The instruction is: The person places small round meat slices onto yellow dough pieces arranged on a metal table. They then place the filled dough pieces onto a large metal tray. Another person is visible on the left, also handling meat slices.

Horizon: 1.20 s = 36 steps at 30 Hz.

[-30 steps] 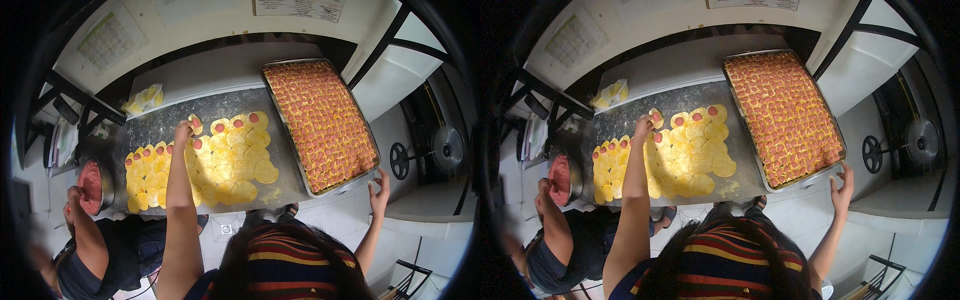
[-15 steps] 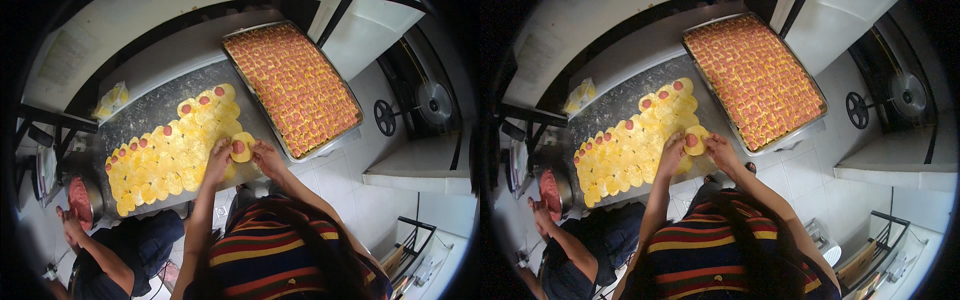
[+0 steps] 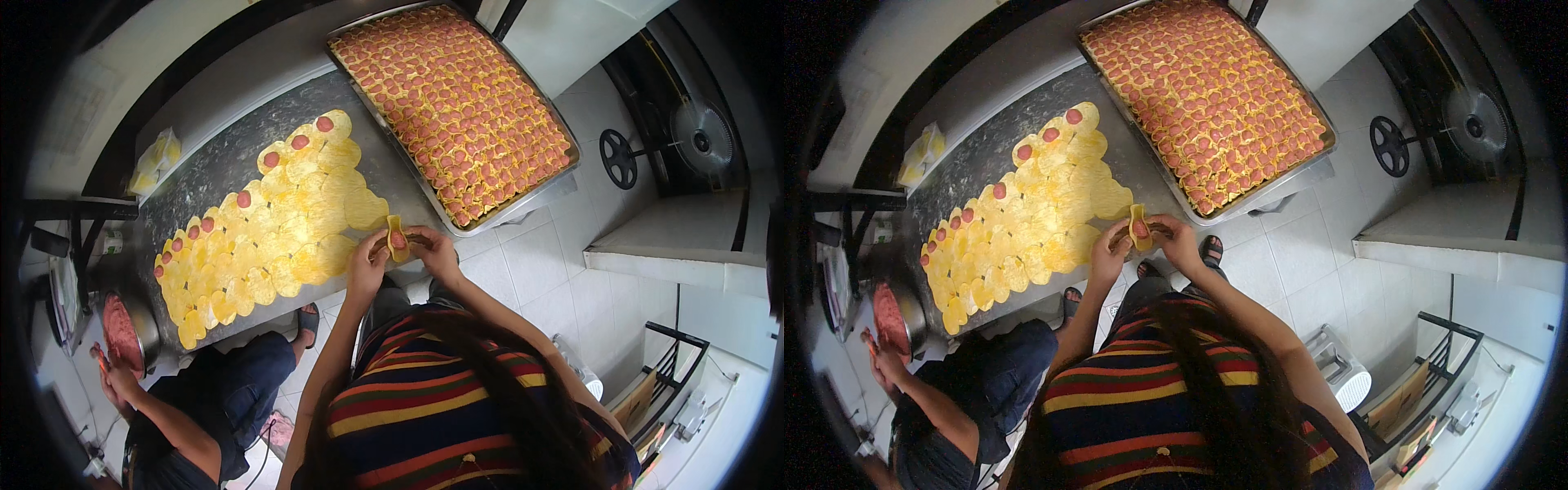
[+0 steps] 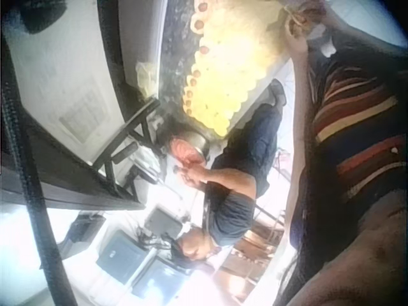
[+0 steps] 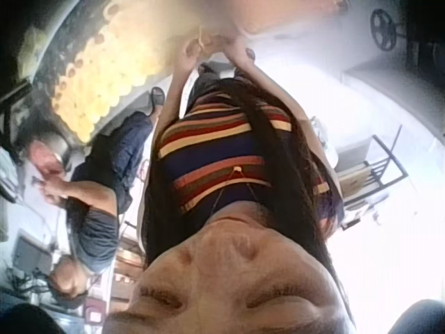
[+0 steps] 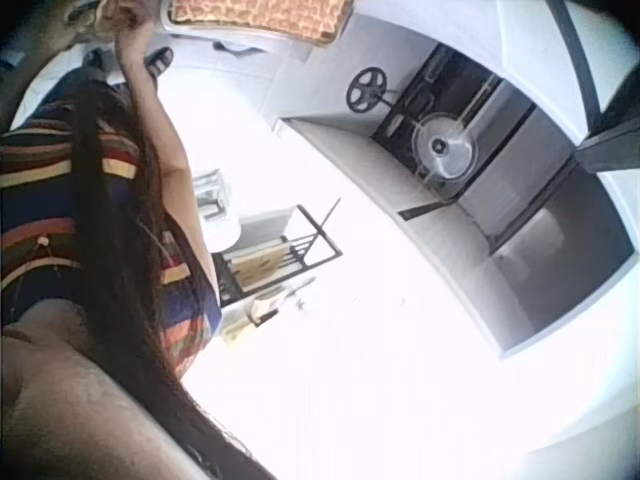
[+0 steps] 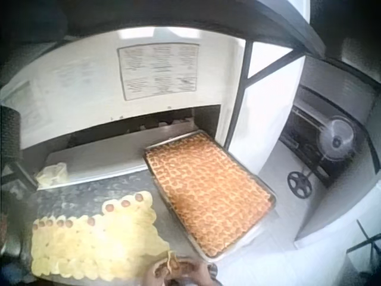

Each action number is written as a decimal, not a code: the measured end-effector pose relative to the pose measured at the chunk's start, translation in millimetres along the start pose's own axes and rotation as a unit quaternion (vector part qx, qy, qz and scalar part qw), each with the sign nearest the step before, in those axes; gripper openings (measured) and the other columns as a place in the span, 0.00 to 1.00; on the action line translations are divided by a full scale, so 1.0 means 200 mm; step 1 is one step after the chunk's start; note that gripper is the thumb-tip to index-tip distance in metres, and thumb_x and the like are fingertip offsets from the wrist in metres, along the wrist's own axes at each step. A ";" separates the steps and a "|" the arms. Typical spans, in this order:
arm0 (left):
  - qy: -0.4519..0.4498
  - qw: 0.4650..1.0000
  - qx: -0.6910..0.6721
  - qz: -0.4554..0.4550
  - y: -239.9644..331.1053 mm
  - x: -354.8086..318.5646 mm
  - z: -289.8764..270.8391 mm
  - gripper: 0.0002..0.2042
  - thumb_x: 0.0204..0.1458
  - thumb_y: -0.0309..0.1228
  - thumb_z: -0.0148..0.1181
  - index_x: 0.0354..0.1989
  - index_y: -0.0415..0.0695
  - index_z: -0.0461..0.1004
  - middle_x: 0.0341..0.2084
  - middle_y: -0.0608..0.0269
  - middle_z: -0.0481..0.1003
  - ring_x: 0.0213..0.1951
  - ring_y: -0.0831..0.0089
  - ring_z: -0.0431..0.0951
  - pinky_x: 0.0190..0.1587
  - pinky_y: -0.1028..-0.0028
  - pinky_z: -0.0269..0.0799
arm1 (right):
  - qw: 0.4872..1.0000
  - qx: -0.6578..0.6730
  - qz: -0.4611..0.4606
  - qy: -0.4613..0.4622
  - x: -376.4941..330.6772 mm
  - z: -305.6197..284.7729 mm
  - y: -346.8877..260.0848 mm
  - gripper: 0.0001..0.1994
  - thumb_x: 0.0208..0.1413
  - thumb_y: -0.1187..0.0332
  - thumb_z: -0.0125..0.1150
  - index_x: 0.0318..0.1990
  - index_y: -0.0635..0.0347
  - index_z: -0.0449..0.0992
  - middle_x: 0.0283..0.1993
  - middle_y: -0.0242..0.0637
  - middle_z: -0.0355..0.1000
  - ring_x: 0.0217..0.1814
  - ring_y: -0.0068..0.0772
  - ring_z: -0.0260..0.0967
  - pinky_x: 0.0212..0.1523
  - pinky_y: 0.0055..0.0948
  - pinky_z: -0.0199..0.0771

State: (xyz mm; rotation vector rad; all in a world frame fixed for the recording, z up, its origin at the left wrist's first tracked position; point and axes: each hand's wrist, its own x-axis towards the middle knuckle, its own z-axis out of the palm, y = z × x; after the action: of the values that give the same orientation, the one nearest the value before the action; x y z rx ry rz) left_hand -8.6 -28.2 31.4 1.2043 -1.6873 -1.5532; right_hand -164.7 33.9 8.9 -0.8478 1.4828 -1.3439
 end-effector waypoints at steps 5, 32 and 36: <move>0.042 0.983 0.134 0.119 -0.01 0.05 -0.01 0.11 0.45 0.19 0.59 0.39 0.38 0.74 0.40 0.52 0.74 0.39 0.64 0.77 0.44 0.71 0.71 | 0.993 -0.082 -0.080 -0.003 0.01 0.00 -0.02 0.12 0.47 0.80 0.58 0.42 0.65 0.75 0.37 0.37 0.74 0.40 0.29 0.72 0.43 0.24 0.70; 0.011 0.977 0.203 0.059 0.01 -0.04 -0.01 0.18 0.40 0.23 0.63 0.43 0.41 0.72 0.34 0.52 0.74 0.38 0.55 0.75 0.41 0.64 0.70 | 0.933 -0.292 -0.206 -0.048 0.03 -0.03 -0.10 0.14 0.40 0.81 0.58 0.38 0.62 0.72 0.39 0.45 0.69 0.43 0.52 0.67 0.42 0.40 0.69; 0.040 0.963 0.215 0.158 0.00 -0.03 0.00 0.15 0.41 0.24 0.63 0.41 0.41 0.73 0.33 0.52 0.74 0.36 0.55 0.75 0.38 0.64 0.70 | 0.949 -0.284 -0.135 -0.038 0.01 -0.06 -0.09 0.15 0.38 0.81 0.58 0.39 0.62 0.72 0.42 0.45 0.70 0.44 0.52 0.68 0.42 0.39 0.70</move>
State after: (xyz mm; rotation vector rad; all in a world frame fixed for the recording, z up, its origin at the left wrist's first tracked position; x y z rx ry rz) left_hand -5.4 -23.3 33.0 1.1074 -2.1080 -0.9650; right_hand -178.8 33.3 25.7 -1.4969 1.7696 -1.0581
